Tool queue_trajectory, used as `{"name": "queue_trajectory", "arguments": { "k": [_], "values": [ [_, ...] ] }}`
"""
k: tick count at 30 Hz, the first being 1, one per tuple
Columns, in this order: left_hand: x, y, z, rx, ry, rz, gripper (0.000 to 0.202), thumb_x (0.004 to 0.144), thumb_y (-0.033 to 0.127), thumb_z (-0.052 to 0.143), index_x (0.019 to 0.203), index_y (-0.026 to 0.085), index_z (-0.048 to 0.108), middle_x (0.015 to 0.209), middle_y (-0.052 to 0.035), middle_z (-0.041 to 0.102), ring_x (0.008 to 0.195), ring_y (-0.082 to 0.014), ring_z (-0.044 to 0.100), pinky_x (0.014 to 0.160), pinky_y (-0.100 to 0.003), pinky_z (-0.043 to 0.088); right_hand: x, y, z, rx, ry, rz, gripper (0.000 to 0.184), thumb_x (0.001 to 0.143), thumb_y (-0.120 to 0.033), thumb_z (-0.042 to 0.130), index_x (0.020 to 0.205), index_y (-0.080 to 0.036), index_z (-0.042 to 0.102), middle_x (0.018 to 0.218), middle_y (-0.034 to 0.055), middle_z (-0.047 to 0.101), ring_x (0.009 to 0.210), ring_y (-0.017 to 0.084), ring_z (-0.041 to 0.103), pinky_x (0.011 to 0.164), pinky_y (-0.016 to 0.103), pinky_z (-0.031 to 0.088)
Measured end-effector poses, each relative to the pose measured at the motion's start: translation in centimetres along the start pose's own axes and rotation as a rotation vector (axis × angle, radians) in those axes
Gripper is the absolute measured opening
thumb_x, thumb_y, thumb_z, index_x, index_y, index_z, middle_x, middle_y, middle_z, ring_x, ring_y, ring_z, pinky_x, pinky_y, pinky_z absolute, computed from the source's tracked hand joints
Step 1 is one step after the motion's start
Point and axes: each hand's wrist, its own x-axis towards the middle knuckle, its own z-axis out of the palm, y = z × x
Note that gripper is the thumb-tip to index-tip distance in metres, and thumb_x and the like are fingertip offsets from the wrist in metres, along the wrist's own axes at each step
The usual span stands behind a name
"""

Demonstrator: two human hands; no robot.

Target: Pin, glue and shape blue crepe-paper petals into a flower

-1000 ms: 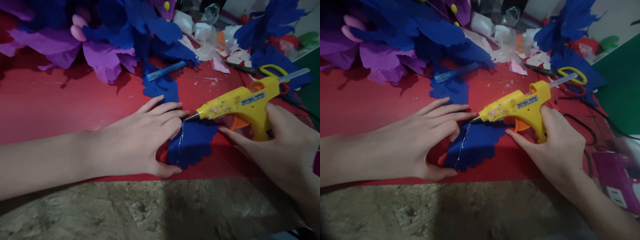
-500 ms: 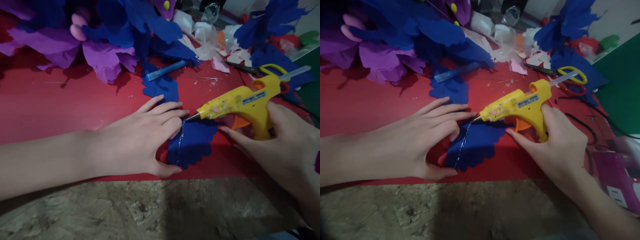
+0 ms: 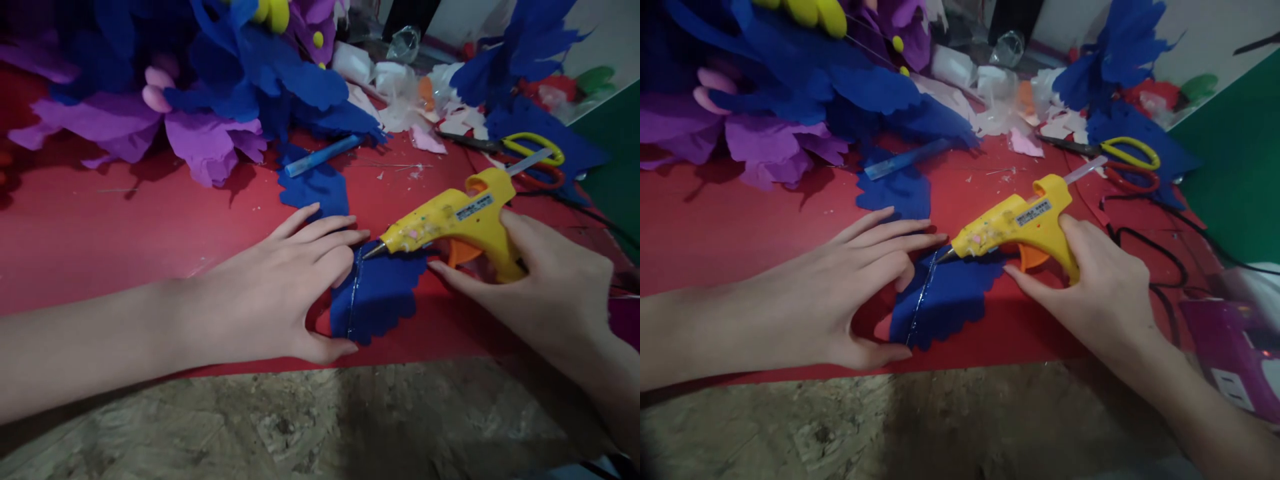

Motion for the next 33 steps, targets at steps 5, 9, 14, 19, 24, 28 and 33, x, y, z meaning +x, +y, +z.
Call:
{"name": "queue_trajectory", "arguments": {
  "k": [5, 9, 14, 19, 24, 28, 33],
  "values": [
    [0.1, -0.1, -0.2, -0.004, -0.004, 0.005, 0.036, 0.063, 0.049, 0.064, 0.070, 0.017, 0.049, 0.131, -0.0195, 0.043, 0.126, -0.0315, 0.031, 0.105, -0.050, 0.018, 0.1, 0.4, 0.1, -0.021, 0.043, 0.023, 0.063, 0.074, -0.067, 0.035, 0.079, -0.008, 0.056, 0.054, 0.0032, 0.050, 0.045, 0.008, 0.043, 0.040, 0.019, 0.030],
    [0.0, 0.1, -0.5, -0.007, -0.023, -0.014, 0.037, 0.062, 0.049, 0.064, 0.071, 0.017, 0.049, 0.130, -0.0202, 0.044, 0.125, -0.0318, 0.032, 0.104, -0.053, 0.019, 0.0, 0.5, 0.0, -0.028, 0.127, -0.091, 0.065, 0.079, -0.061, 0.033, 0.086, -0.002, 0.059, 0.065, 0.0082, 0.059, 0.051, 0.010, 0.052, 0.042, 0.020, 0.034],
    [0.1, 0.3, -0.7, -0.005, -0.040, -0.032, 0.038, 0.060, 0.050, 0.065, 0.070, 0.018, 0.046, 0.129, -0.0195, 0.045, 0.126, -0.0314, 0.031, 0.103, -0.053, 0.021, -0.3, 0.5, 0.4, 0.015, 0.166, -0.084, 0.058, 0.081, -0.058, 0.033, 0.087, -0.006, 0.058, 0.075, 0.0094, 0.063, 0.058, 0.011, 0.058, 0.046, 0.020, 0.041],
    [0.0, 0.2, -0.6, -0.019, -0.056, -0.038, 0.037, 0.062, 0.050, 0.063, 0.070, 0.019, 0.044, 0.132, -0.0177, 0.042, 0.127, -0.0299, 0.029, 0.104, -0.052, 0.021, -0.5, 0.6, 0.2, -0.040, 0.143, -0.061, 0.054, 0.081, -0.053, 0.037, 0.094, -0.004, 0.056, 0.082, 0.0120, 0.062, 0.064, 0.013, 0.059, 0.048, 0.021, 0.040],
    [-0.1, 0.2, -0.7, -0.035, -0.060, -0.041, 0.038, 0.062, 0.051, 0.062, 0.072, 0.019, 0.044, 0.133, -0.0177, 0.041, 0.127, -0.0300, 0.028, 0.105, -0.052, 0.018, 0.2, 0.7, -0.7, -0.130, 0.238, -0.133, 0.050, 0.074, -0.052, 0.052, 0.089, -0.005, 0.056, 0.072, 0.0072, 0.060, 0.059, 0.010, 0.056, 0.046, 0.019, 0.036],
    [0.0, 0.2, -0.7, -0.048, -0.063, -0.043, 0.039, 0.062, 0.052, 0.063, 0.072, 0.019, 0.045, 0.132, -0.0166, 0.043, 0.127, -0.0296, 0.028, 0.105, -0.051, 0.018, 1.0, 0.5, -1.2, -0.181, 0.313, -0.205, 0.041, 0.070, -0.042, 0.061, 0.088, -0.005, 0.054, 0.072, 0.0072, 0.060, 0.060, 0.010, 0.054, 0.049, 0.019, 0.037],
    [-0.1, 0.3, -0.8, -0.048, -0.071, -0.059, 0.039, 0.062, 0.052, 0.063, 0.072, 0.019, 0.045, 0.133, -0.0170, 0.041, 0.127, -0.0301, 0.028, 0.105, -0.052, 0.018, 1.3, 1.3, -1.2, -0.146, 0.371, -0.270, 0.036, 0.070, -0.038, 0.062, 0.086, -0.007, 0.052, 0.071, 0.0079, 0.059, 0.059, 0.011, 0.052, 0.053, 0.021, 0.040]
  ]
}}
